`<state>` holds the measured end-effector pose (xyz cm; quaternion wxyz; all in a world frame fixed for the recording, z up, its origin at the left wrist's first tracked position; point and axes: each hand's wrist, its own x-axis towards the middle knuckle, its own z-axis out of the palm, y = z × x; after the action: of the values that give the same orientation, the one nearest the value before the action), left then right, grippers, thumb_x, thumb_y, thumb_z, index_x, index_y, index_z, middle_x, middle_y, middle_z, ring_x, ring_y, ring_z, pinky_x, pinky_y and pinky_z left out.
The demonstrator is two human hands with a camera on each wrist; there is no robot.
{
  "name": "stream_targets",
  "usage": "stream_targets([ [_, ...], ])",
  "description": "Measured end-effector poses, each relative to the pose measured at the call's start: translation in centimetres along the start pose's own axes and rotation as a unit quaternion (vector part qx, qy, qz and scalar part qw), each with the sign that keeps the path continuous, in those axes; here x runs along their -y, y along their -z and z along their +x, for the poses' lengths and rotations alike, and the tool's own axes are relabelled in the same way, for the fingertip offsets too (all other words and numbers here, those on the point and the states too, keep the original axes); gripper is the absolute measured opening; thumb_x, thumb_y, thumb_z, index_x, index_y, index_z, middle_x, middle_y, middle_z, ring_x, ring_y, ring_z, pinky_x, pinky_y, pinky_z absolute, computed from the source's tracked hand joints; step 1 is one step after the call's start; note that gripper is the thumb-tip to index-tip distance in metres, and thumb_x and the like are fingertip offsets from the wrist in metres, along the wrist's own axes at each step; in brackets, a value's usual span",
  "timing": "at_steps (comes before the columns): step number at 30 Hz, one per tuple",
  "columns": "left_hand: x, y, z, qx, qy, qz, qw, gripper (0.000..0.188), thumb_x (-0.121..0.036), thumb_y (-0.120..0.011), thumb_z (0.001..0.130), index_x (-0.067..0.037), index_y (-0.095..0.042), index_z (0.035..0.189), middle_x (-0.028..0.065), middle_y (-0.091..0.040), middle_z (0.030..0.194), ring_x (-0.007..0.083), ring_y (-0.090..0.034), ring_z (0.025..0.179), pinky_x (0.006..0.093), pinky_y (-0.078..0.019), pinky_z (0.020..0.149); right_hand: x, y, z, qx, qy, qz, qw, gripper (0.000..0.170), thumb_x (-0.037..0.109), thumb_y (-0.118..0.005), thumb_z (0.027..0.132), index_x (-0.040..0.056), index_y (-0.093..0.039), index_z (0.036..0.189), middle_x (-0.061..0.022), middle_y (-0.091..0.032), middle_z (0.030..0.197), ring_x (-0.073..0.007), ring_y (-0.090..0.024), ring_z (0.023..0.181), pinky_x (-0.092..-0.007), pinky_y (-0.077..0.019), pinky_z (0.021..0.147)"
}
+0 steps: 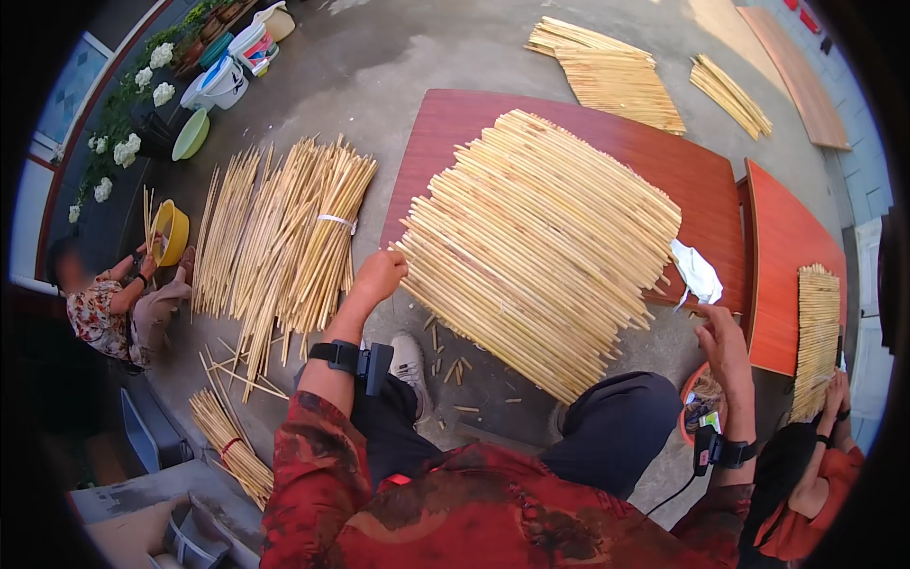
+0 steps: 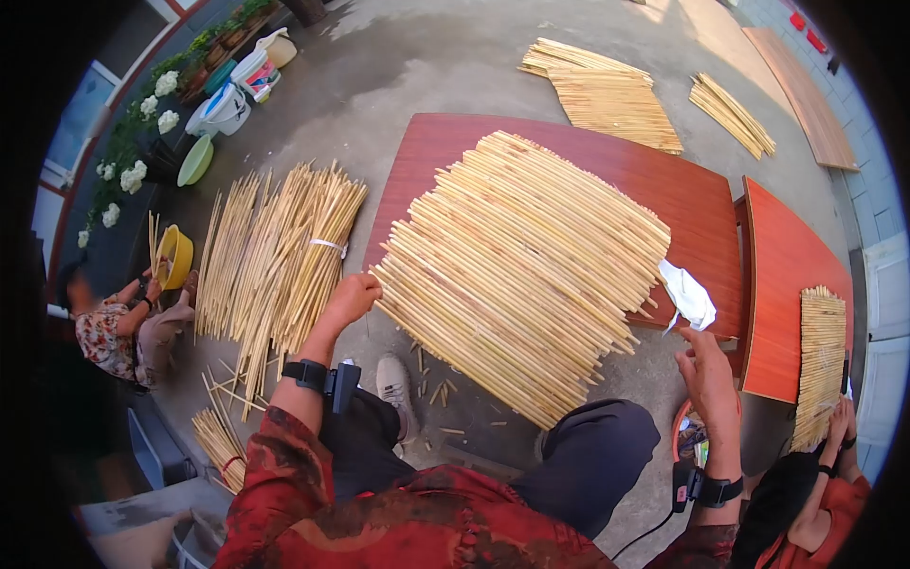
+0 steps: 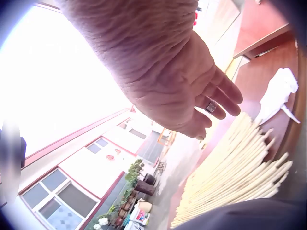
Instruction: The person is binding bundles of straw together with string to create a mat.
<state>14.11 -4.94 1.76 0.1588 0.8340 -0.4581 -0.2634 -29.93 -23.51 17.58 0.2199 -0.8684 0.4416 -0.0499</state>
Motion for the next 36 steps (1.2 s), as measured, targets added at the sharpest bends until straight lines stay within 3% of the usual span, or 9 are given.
stream_targets([
  [7,1.3,-0.2,0.9,-0.075,0.006,-0.083,0.994,0.017,-0.017,-0.055,0.072,-0.002,-0.062,0.078,0.0177,-0.060,0.074,0.0331,-0.058,0.072,0.0404,-0.0444,0.064,17.6,-5.9,7.3,0.179,0.332,-0.031,0.926,0.031,0.015,-0.055,0.080,0.0005,-0.048,0.107,-0.0152,-0.052,0.102,-0.0317,-0.052,0.095,-0.0378,-0.0434,0.079],
  [10,1.7,-0.4,1.2,-0.093,0.000,-0.075,0.993,0.017,-0.016,-0.054,0.072,-0.002,-0.062,0.077,0.0177,-0.060,0.073,0.0334,-0.058,0.071,0.0405,-0.0444,0.064,20.0,-16.4,10.1,0.240,0.319,-0.138,0.906,0.043,0.022,-0.059,0.077,-0.0009,-0.045,0.112,-0.0155,-0.047,0.114,-0.0290,-0.043,0.110,-0.0362,-0.0385,0.088],
  [15,2.2,-0.5,1.0,-0.081,0.007,-0.120,0.989,0.016,-0.015,-0.053,0.071,-0.004,-0.062,0.077,0.0188,-0.060,0.076,0.0358,-0.057,0.075,0.0425,-0.0444,0.066,19.4,-28.1,11.0,0.045,0.366,-0.189,0.910,0.054,0.029,-0.060,0.075,0.0000,-0.042,0.117,-0.0173,-0.042,0.122,-0.0308,-0.035,0.118,-0.0412,-0.0321,0.094],
  [21,2.3,-0.5,1.0,-0.043,-0.001,-0.177,0.983,0.015,-0.015,-0.055,0.070,-0.002,-0.062,0.074,0.0169,-0.061,0.073,0.0337,-0.058,0.073,0.0410,-0.0443,0.065,18.3,-29.7,11.9,0.092,0.360,-0.173,0.912,0.060,0.030,-0.061,0.073,-0.0009,-0.040,0.120,-0.0177,-0.040,0.125,-0.0311,-0.032,0.121,-0.0439,-0.0300,0.095],
  [23,2.5,-0.8,1.1,-0.032,-0.021,-0.270,0.962,0.013,-0.007,-0.052,0.072,0.002,-0.059,0.067,0.0075,-0.053,0.055,0.0143,-0.049,0.047,0.0288,-0.0376,0.045,18.4,-29.8,11.9,0.091,0.357,-0.179,0.912,0.061,0.030,-0.061,0.072,-0.0013,-0.040,0.120,-0.0176,-0.040,0.124,-0.0312,-0.033,0.121,-0.0441,-0.0311,0.094],
  [25,2.3,-0.6,1.3,-0.007,0.014,-0.301,0.954,0.012,-0.006,-0.052,0.074,0.001,-0.059,0.067,0.0052,-0.052,0.054,0.0119,-0.046,0.045,0.0266,-0.0358,0.042,18.6,-29.6,12.4,0.079,0.363,-0.189,0.909,0.061,0.030,-0.061,0.072,-0.0017,-0.040,0.119,-0.0176,-0.041,0.124,-0.0312,-0.033,0.120,-0.0444,-0.0322,0.093],
  [31,1.8,0.0,0.5,0.045,0.136,-0.453,0.880,0.011,-0.007,-0.050,0.079,-0.002,-0.058,0.074,0.0021,-0.052,0.056,0.0092,-0.044,0.043,0.0223,-0.0362,0.039,18.9,-28.9,13.8,0.118,0.317,-0.084,0.937,0.046,0.025,-0.059,0.074,0.0004,-0.049,0.112,-0.0190,-0.048,0.117,-0.0294,-0.042,0.113,-0.0434,-0.0377,0.088],
  [34,2.1,-0.9,-0.1,0.030,0.167,-0.515,0.840,0.011,-0.010,-0.051,0.081,-0.002,-0.058,0.078,0.0037,-0.055,0.060,0.0108,-0.050,0.047,0.0228,-0.0403,0.042,20.3,-27.8,13.4,0.127,0.148,0.219,0.956,0.032,0.023,-0.057,0.080,-0.0009,-0.056,0.101,-0.0157,-0.058,0.096,-0.0245,-0.057,0.092,-0.0357,-0.0450,0.076],
  [36,2.1,-1.3,-0.1,0.007,0.173,-0.563,0.808,0.011,-0.012,-0.053,0.081,-0.002,-0.058,0.079,0.0049,-0.057,0.063,0.0123,-0.053,0.050,0.0233,-0.0424,0.043,20.5,-27.5,13.4,0.281,-0.045,0.445,0.849,0.028,0.022,-0.055,0.084,-0.0004,-0.058,0.100,-0.0071,-0.059,0.083,-0.0150,-0.059,0.080,-0.0269,-0.0464,0.071],
])
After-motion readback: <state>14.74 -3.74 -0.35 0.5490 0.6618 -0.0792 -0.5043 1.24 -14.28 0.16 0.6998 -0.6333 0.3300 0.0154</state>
